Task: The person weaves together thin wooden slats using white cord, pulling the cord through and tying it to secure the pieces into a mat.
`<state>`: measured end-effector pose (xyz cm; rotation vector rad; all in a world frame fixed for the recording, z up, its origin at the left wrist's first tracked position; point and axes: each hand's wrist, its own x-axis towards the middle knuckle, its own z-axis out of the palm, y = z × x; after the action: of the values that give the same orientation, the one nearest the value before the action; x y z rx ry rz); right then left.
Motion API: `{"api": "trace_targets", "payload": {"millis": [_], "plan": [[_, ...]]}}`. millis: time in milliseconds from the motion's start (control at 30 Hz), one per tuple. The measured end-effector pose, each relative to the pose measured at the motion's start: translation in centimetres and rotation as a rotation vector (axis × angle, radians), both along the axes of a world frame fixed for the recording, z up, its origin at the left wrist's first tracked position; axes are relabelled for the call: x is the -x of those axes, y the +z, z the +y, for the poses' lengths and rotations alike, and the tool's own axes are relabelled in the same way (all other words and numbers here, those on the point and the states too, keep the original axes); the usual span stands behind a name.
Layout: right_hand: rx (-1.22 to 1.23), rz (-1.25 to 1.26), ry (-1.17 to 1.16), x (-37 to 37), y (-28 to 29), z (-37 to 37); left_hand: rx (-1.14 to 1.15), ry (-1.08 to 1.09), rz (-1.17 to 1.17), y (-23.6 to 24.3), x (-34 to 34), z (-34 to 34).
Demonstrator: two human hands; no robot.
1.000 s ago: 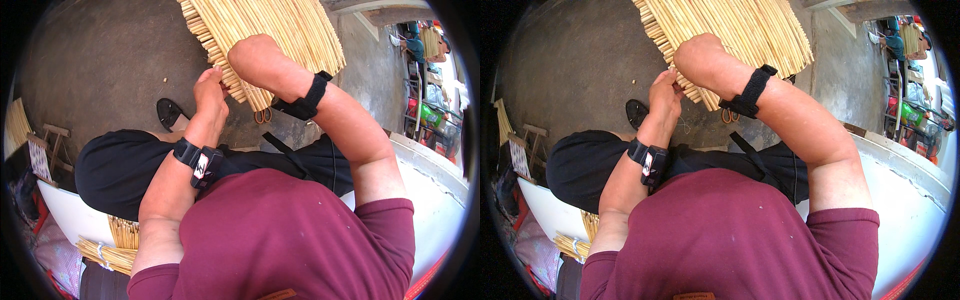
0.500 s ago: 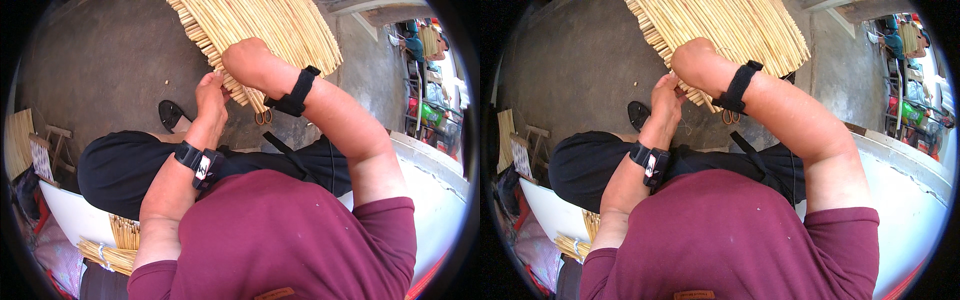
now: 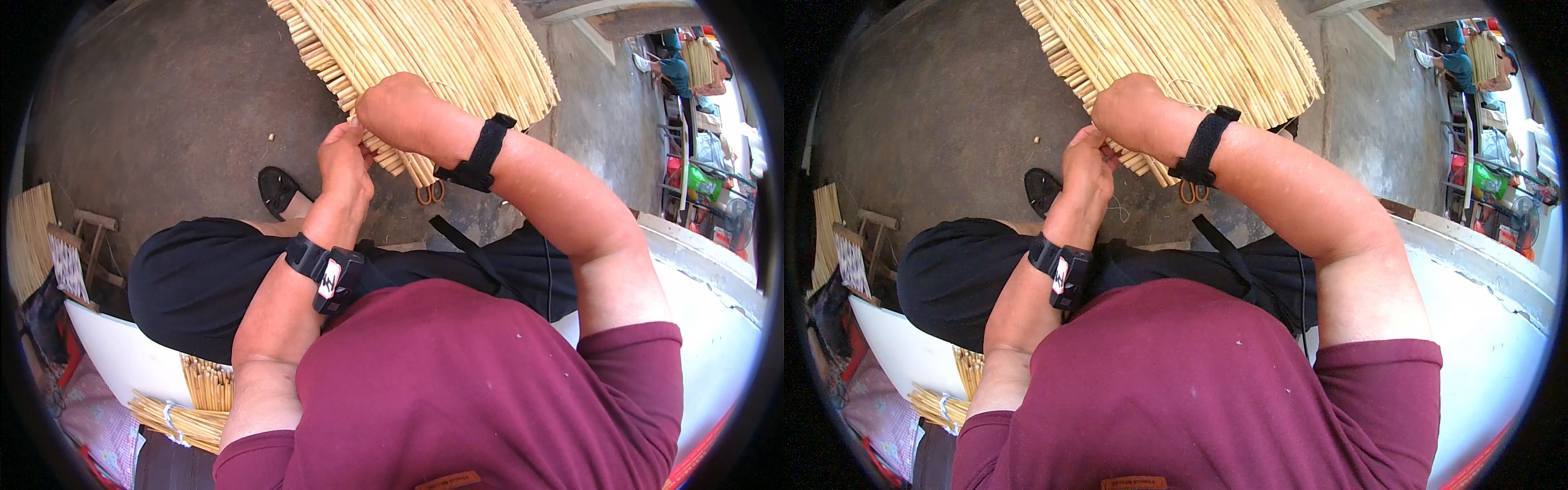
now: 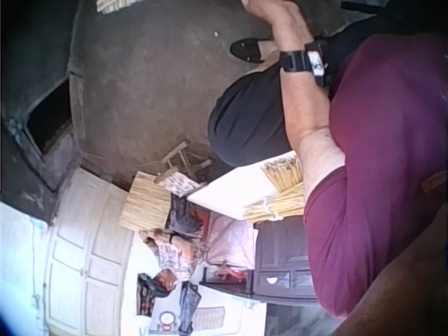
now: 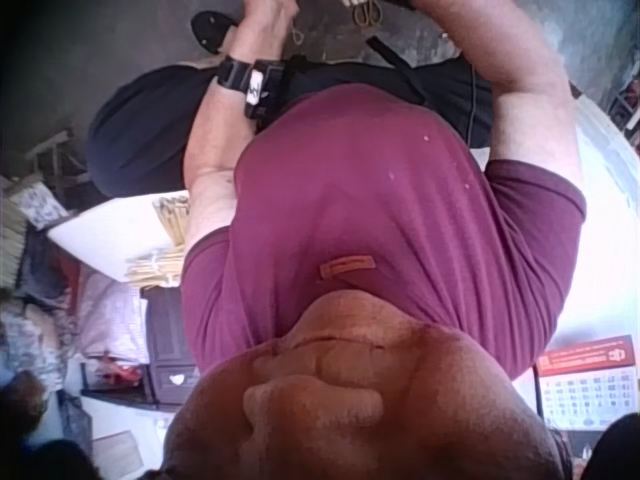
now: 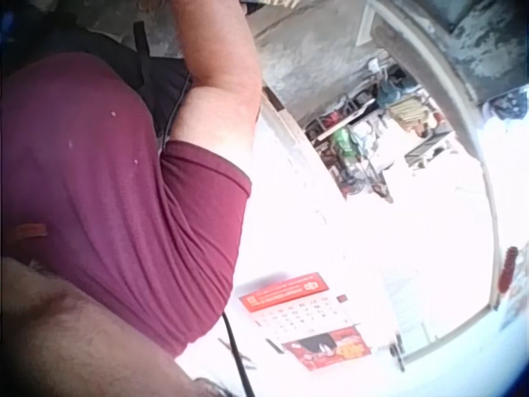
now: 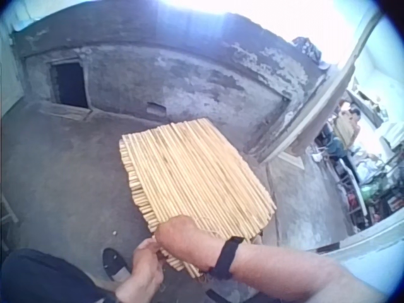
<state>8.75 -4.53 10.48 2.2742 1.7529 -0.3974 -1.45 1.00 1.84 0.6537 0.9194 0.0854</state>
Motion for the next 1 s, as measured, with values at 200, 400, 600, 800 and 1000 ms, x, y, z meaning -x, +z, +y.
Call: {"api": "trace_targets", "payload": {"millis": [200,400,600,800,1000], "plan": [[0.004,-0.105,-0.087,1.2,-1.0,-0.5,0.004,0.048,0.004,-0.5,-0.2,-0.2],[0.108,-0.173,-0.149,2.2,-1.0,0.2,0.015,0.049,0.012,0.3,-0.3,-0.2],[0.039,-0.155,-0.190,2.8,-1.6,0.3,0.023,0.044,-0.017,0.5,-0.1,-0.1],[-0.073,0.122,-0.429,0.9,-0.3,0.2,0.012,0.030,-0.118,-1.0,1.0,-0.4],[-0.784,0.164,-0.752,0.2,-0.2,-7.7,0.240,-0.040,-0.209,0.6,2.0,-3.1]]}}
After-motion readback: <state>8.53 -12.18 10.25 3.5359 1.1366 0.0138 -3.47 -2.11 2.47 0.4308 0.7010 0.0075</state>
